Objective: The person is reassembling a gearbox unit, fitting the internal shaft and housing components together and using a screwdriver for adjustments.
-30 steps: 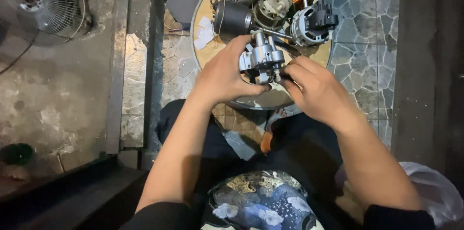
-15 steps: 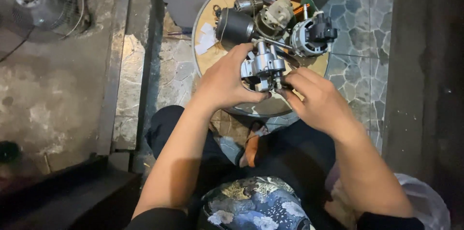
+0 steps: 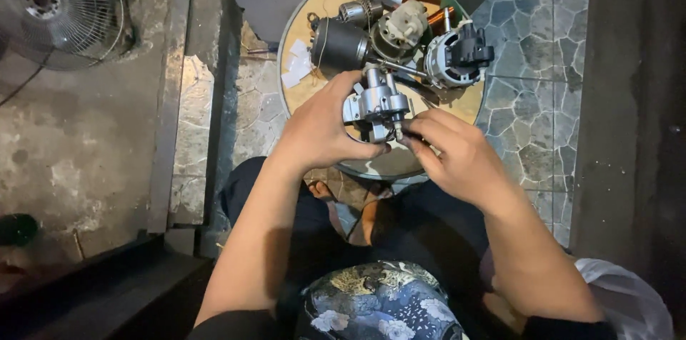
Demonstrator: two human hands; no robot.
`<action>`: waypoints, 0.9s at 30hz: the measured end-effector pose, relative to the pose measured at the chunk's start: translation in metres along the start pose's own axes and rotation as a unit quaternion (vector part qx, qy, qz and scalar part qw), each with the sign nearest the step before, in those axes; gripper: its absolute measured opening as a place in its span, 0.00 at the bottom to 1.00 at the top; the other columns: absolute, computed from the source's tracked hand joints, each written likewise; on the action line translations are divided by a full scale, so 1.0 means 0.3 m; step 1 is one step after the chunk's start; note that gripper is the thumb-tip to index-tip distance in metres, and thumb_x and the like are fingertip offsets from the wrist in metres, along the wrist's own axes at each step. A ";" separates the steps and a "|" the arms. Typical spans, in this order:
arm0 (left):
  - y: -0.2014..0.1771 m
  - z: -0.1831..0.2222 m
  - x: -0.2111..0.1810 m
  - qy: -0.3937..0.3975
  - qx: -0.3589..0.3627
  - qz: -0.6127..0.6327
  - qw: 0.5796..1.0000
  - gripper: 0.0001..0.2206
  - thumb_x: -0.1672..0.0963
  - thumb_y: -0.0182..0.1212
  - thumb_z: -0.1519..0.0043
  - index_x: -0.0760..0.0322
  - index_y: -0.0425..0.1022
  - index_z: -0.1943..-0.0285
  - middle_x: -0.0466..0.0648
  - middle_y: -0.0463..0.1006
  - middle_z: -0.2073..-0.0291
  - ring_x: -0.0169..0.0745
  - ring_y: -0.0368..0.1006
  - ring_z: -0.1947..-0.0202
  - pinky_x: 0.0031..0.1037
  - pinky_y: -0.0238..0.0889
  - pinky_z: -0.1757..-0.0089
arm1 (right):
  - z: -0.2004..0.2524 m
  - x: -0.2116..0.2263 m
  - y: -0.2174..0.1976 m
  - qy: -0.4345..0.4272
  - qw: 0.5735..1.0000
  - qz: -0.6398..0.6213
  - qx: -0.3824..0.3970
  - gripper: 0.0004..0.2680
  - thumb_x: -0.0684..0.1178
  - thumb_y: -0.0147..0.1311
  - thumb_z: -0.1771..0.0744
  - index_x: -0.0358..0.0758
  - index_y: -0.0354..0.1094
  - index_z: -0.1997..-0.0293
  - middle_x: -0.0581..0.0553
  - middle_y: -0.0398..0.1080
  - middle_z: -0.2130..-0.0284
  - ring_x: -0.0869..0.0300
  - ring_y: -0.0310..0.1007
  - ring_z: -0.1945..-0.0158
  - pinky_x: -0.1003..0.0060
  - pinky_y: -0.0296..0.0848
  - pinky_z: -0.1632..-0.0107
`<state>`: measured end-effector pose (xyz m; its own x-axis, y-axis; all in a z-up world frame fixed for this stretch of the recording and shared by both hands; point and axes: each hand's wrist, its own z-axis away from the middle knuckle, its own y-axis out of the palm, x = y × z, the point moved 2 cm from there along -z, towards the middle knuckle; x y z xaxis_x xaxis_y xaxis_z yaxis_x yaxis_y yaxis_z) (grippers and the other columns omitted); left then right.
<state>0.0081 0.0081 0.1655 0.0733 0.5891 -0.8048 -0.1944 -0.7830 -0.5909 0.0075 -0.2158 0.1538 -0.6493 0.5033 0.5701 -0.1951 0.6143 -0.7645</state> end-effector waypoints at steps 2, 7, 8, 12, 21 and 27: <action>0.002 -0.001 0.004 0.005 -0.011 0.008 1.000 0.46 0.47 0.77 0.62 0.72 0.67 0.34 0.66 0.76 0.44 0.72 0.73 0.44 0.60 0.68 0.52 | 0.013 -0.023 0.015 -0.014 1.000 0.025 0.002 0.02 0.38 0.58 0.33 0.34 0.74 0.57 0.38 0.74 0.62 0.42 0.78 0.58 0.57 0.77 0.57; -0.005 0.001 0.010 0.007 -0.006 0.003 1.000 0.47 0.47 0.77 0.62 0.73 0.66 0.33 0.68 0.75 0.43 0.74 0.72 0.43 0.60 0.68 0.51 | 0.036 -0.054 0.059 -0.063 0.993 0.094 -0.029 0.02 0.38 0.59 0.32 0.34 0.75 0.57 0.38 0.74 0.63 0.42 0.78 0.57 0.59 0.77 0.57; -0.006 -0.001 0.010 0.008 -0.006 0.007 1.000 0.47 0.47 0.77 0.62 0.73 0.66 0.33 0.68 0.75 0.43 0.74 0.72 0.43 0.60 0.68 0.50 | 0.042 -0.064 0.068 -0.070 0.990 0.111 -0.045 0.02 0.39 0.60 0.32 0.35 0.75 0.57 0.39 0.74 0.62 0.44 0.79 0.57 0.60 0.77 0.57; -0.003 0.007 0.013 0.011 -0.006 0.006 1.000 0.47 0.48 0.78 0.62 0.74 0.66 0.33 0.68 0.74 0.42 0.73 0.72 0.43 0.59 0.68 0.50 | 0.049 -0.025 0.074 -0.056 0.991 0.091 -0.083 0.01 0.40 0.60 0.31 0.36 0.75 0.57 0.42 0.74 0.63 0.45 0.79 0.58 0.60 0.77 0.57; -0.005 0.006 0.003 0.016 -0.014 0.023 1.000 0.46 0.48 0.78 0.61 0.75 0.66 0.33 0.70 0.75 0.44 0.75 0.72 0.44 0.60 0.67 0.50 | 0.069 -0.051 0.101 -0.060 0.986 0.096 -0.123 0.02 0.40 0.56 0.30 0.35 0.74 0.59 0.43 0.73 0.66 0.46 0.78 0.61 0.60 0.77 0.59; -0.003 0.011 -0.003 0.008 -0.015 0.017 1.000 0.46 0.48 0.79 0.62 0.75 0.66 0.34 0.69 0.76 0.44 0.75 0.73 0.44 0.60 0.67 0.51 | 0.082 -0.097 0.127 -0.052 0.988 0.090 -0.113 0.02 0.39 0.56 0.30 0.33 0.72 0.61 0.42 0.72 0.68 0.45 0.77 0.63 0.61 0.76 0.61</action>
<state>0.0051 0.0089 0.1671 0.0822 0.5597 -0.8246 -0.1669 -0.8080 -0.5651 0.0008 -0.2219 0.1006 -0.7332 0.5587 0.3876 0.0916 0.6459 -0.7579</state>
